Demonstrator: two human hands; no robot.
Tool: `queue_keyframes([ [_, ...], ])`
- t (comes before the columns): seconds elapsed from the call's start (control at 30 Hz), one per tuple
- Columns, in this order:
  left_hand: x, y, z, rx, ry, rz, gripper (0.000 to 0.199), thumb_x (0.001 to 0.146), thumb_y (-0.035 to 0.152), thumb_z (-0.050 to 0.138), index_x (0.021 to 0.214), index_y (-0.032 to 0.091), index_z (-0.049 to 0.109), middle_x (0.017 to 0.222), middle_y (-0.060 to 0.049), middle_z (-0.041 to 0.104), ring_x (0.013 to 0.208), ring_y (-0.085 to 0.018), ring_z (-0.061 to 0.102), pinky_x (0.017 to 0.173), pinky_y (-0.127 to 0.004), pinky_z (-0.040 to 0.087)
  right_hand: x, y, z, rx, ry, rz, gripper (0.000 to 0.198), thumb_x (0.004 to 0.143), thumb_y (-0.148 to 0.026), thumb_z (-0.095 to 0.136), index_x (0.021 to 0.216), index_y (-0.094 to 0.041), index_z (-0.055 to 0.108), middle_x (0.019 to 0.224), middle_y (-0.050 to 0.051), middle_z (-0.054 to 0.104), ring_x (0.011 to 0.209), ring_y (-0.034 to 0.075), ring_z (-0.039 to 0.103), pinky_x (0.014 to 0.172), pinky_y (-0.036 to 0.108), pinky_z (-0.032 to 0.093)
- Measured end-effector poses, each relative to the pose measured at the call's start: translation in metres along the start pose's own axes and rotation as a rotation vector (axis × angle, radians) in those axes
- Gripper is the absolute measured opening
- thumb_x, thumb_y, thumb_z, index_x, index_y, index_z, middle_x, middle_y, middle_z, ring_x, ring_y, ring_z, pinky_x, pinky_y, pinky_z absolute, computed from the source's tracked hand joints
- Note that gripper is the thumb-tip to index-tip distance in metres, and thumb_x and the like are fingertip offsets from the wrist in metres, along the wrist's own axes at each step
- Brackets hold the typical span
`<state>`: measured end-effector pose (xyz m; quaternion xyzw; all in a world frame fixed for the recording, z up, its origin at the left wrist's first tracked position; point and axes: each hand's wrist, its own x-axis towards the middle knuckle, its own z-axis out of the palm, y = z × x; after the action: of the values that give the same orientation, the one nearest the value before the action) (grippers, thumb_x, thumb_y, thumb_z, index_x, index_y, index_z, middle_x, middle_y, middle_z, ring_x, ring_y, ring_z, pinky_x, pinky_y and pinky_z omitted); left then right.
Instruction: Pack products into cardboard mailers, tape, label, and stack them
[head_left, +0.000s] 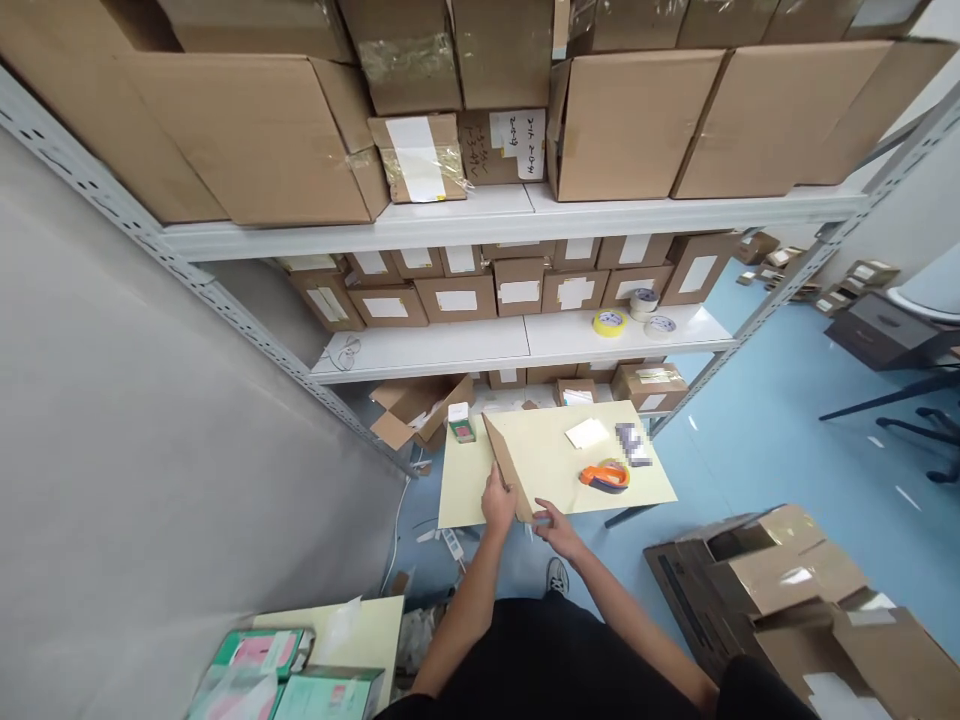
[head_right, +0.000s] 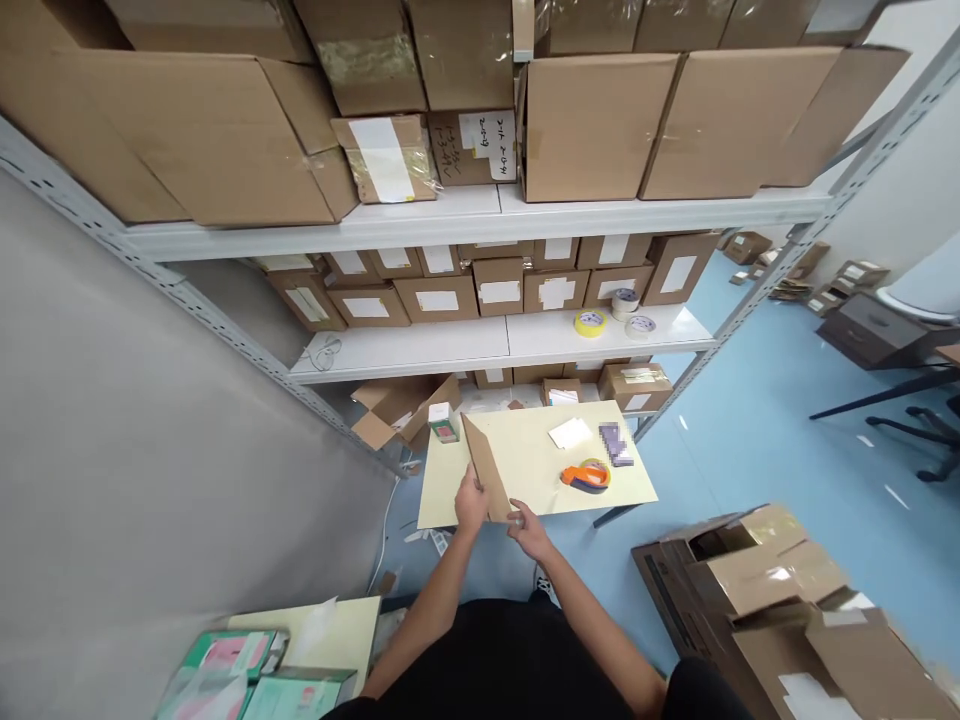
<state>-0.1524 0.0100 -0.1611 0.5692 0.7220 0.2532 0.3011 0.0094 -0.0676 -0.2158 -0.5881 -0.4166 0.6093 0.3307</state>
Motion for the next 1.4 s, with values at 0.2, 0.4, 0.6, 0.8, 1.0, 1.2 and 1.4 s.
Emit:
queue_keyframes([
  [0.2,0.019,0.015,0.028,-0.128,-0.029,-0.043,0.099,0.080,0.025,0.067,0.165,0.015,0.018,0.078,0.001,0.069,0.079,-0.021,0.070,0.079,-0.029,0.052,0.054,-0.015,-0.012,-0.298,-0.022,-0.385,0.080,0.066,-0.016,0.068,0.145,-0.027,0.058,0.145,0.009,0.062,0.135,0.030,0.056,0.117,0.049,0.042],
  [0.4,0.077,0.007,0.021,-0.233,-0.046,-0.090,0.099,0.084,0.057,0.071,0.163,0.018,0.026,0.128,-0.014,0.067,0.088,-0.020,0.072,0.087,-0.033,0.055,0.077,-0.009,-0.031,-0.251,0.151,-0.385,0.057,0.083,-0.017,0.050,0.138,-0.025,0.066,0.137,0.008,0.069,0.130,0.027,0.063,0.116,0.047,0.046],
  [0.6,0.165,0.006,-0.012,-0.280,-0.039,-0.085,0.102,0.082,0.065,0.073,0.163,0.022,0.027,0.166,-0.018,0.033,0.132,-0.033,0.058,0.113,-0.041,0.043,0.090,-0.011,-0.062,-0.160,0.149,-0.311,0.049,0.082,-0.029,0.055,0.127,-0.025,0.074,0.134,0.006,0.072,0.130,0.029,0.063,0.118,0.048,0.045],
  [0.8,0.194,-0.001,-0.011,-0.422,-0.189,0.020,0.102,0.079,0.069,0.073,0.162,0.029,0.029,0.164,-0.015,0.038,0.145,-0.034,0.046,0.117,-0.042,0.040,0.094,-0.020,-0.052,-0.013,0.261,-0.195,0.052,0.082,-0.052,0.065,0.124,-0.023,0.073,0.131,0.012,0.073,0.128,0.032,0.065,0.111,0.049,0.050],
  [1.0,0.193,-0.019,-0.013,-0.480,-0.210,0.029,0.100,0.081,0.066,0.074,0.162,0.029,0.028,0.165,-0.016,0.037,0.146,-0.035,0.045,0.117,-0.044,0.040,0.093,-0.042,-0.032,0.102,0.396,-0.138,0.067,0.077,-0.066,0.072,0.127,-0.021,0.070,0.134,0.015,0.070,0.128,0.032,0.064,0.106,0.045,0.053],
  [1.2,0.198,-0.031,-0.015,-0.456,-0.180,0.030,0.102,0.082,0.060,0.076,0.163,0.025,0.024,0.168,-0.017,0.030,0.151,-0.033,0.037,0.120,-0.046,0.035,0.100,-0.066,-0.040,0.122,0.478,-0.117,0.054,0.072,-0.066,0.072,0.101,-0.021,0.081,0.108,0.011,0.079,0.111,0.032,0.069,0.099,0.043,0.053],
  [1.4,0.200,-0.028,-0.013,-0.449,-0.219,0.010,0.101,0.083,0.054,0.077,0.164,0.029,0.022,0.168,-0.015,0.032,0.150,-0.033,0.040,0.118,-0.045,0.038,0.107,-0.076,-0.046,0.001,0.555,-0.104,0.061,0.075,-0.078,0.063,0.073,-0.020,0.078,0.067,0.004,0.069,0.080,0.027,0.063,0.071,0.034,0.051],
])
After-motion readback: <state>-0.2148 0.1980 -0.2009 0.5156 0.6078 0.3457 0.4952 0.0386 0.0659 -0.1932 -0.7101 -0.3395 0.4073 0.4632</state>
